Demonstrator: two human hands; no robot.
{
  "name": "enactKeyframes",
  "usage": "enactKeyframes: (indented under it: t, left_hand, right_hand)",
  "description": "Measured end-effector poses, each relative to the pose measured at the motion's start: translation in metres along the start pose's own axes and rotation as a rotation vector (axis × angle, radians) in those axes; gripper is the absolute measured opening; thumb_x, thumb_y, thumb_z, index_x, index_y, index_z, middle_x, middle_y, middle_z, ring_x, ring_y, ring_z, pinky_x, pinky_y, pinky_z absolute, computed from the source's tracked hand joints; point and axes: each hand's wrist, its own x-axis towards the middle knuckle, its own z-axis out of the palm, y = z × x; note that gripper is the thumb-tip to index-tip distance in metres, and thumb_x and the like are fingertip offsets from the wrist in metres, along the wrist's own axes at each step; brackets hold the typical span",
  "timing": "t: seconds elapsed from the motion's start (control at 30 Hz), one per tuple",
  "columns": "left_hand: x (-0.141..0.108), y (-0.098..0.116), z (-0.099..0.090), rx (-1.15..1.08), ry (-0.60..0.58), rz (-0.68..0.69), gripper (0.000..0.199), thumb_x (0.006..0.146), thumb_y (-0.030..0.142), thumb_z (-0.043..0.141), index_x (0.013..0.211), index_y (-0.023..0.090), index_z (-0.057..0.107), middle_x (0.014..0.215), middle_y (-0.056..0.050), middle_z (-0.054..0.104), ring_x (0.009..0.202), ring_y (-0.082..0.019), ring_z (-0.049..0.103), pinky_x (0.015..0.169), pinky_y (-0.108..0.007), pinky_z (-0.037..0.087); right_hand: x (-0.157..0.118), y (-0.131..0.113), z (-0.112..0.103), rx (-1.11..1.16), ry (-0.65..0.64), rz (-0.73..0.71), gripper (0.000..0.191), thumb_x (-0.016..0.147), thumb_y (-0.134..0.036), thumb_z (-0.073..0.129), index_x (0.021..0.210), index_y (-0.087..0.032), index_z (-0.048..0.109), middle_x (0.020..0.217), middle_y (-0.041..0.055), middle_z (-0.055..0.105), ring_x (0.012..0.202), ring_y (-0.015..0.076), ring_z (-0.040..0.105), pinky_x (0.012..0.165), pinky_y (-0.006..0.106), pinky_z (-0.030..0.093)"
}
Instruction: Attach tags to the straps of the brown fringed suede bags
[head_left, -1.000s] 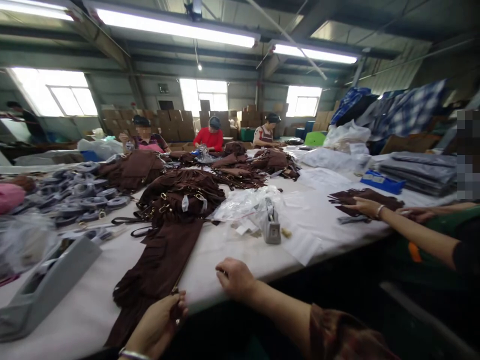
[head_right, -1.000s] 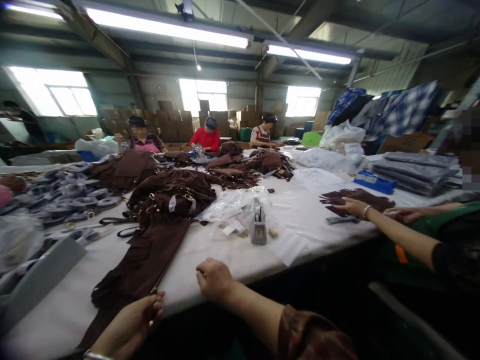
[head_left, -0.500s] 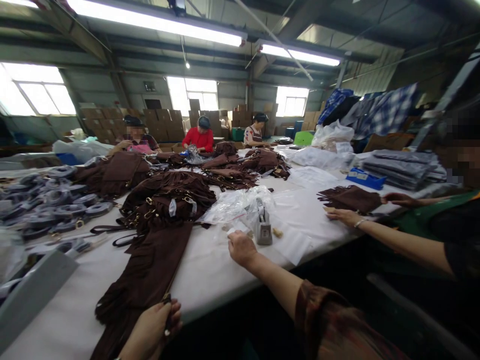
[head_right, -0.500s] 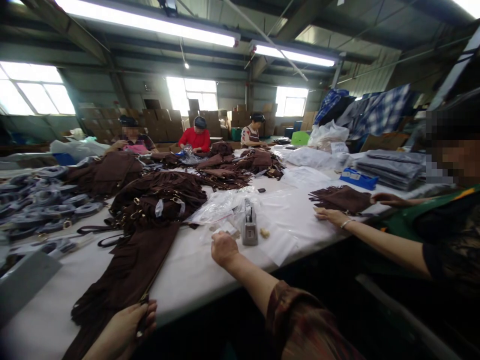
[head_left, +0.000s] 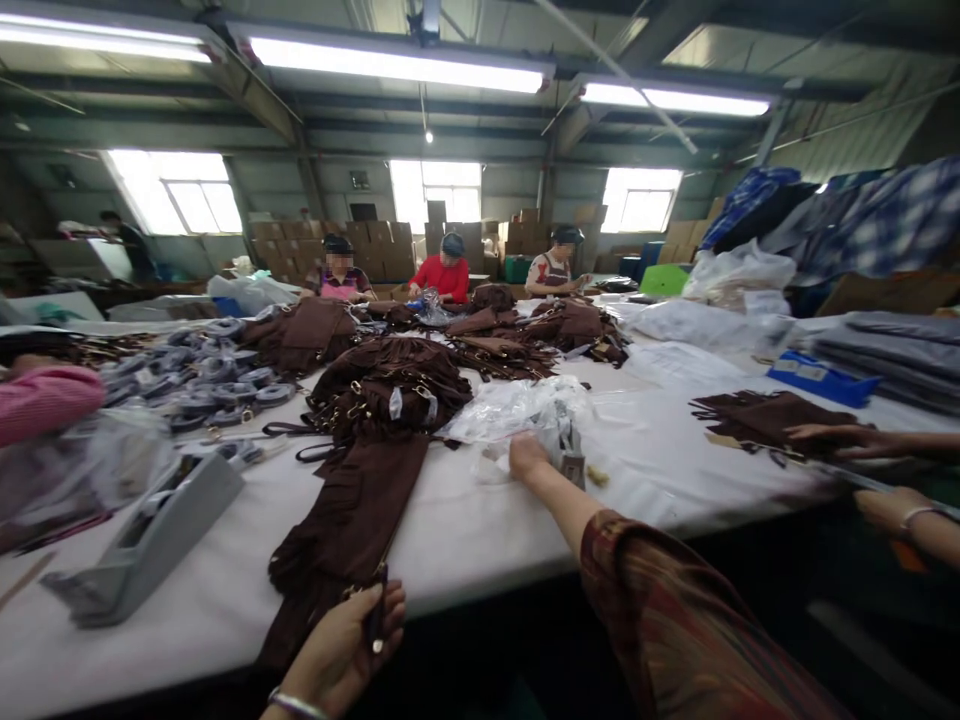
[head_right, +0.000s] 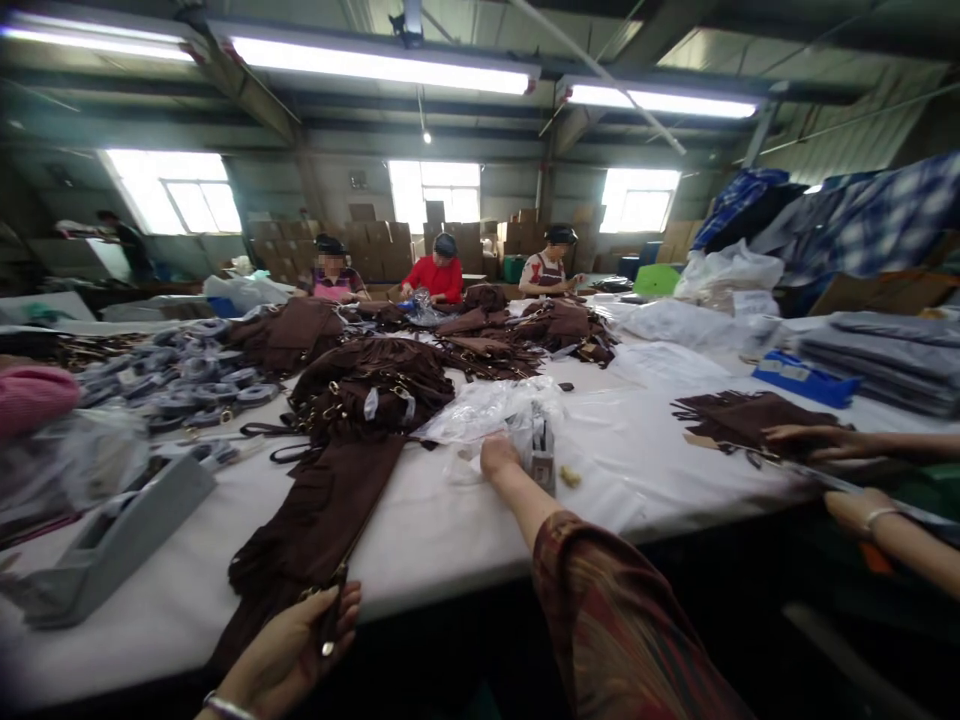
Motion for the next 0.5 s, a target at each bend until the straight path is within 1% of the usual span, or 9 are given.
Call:
enactKeyframes:
  t: [0.1,0.2,0.37,0.5]
  left_hand:
    - [0.001,-0.002,0.0,-0.009,-0.032,0.007,0.012,0.081,0.012,0.063,0.093,0.011,0.064,0.082,-0.007,0.072,0.066,-0.017,0.069,0.057,-0.029,0.056]
    - [0.002,-0.003,0.001,-0.014,-0.066,0.024,0.012,0.08,0.011,0.064,0.092,0.011,0.064,0.081,-0.007,0.072,0.066,-0.017,0.069,0.056,-0.027,0.056]
    - [0.003,-0.004,-0.001,-0.03,-0.075,0.02,0.013,0.08,0.011,0.063,0.093,0.01,0.064,0.081,-0.007,0.071,0.066,-0.017,0.069,0.056,-0.027,0.055]
    - [0.003,-0.004,-0.005,-0.032,-0.072,0.006,0.015,0.08,0.009,0.063,0.095,0.009,0.063,0.081,-0.007,0.071,0.066,-0.016,0.069,0.056,-0.028,0.055]
  right_hand:
    - [0.0,0.007,0.001,0.011,0.046,0.001,0.027,0.081,-0.01,0.054,0.101,-0.004,0.071,0.103,0.0229,0.068,0.101,0.0262,0.064,0.086,0.031,0.046]
    - [-0.002,0.013,0.001,0.032,0.105,0.02,0.028,0.085,-0.012,0.049,0.101,-0.007,0.071,0.105,0.0201,0.068,0.101,0.0244,0.063,0.085,0.028,0.045]
    - [-0.009,0.016,0.001,0.124,0.165,0.023,0.022,0.085,-0.017,0.05,0.09,-0.01,0.071,0.098,0.0164,0.069,0.093,0.0218,0.063,0.079,0.026,0.042]
    - [-0.016,0.019,0.002,0.241,0.207,-0.004,0.019,0.084,-0.018,0.051,0.087,-0.011,0.069,0.092,0.012,0.069,0.088,0.0188,0.062,0.078,0.025,0.041]
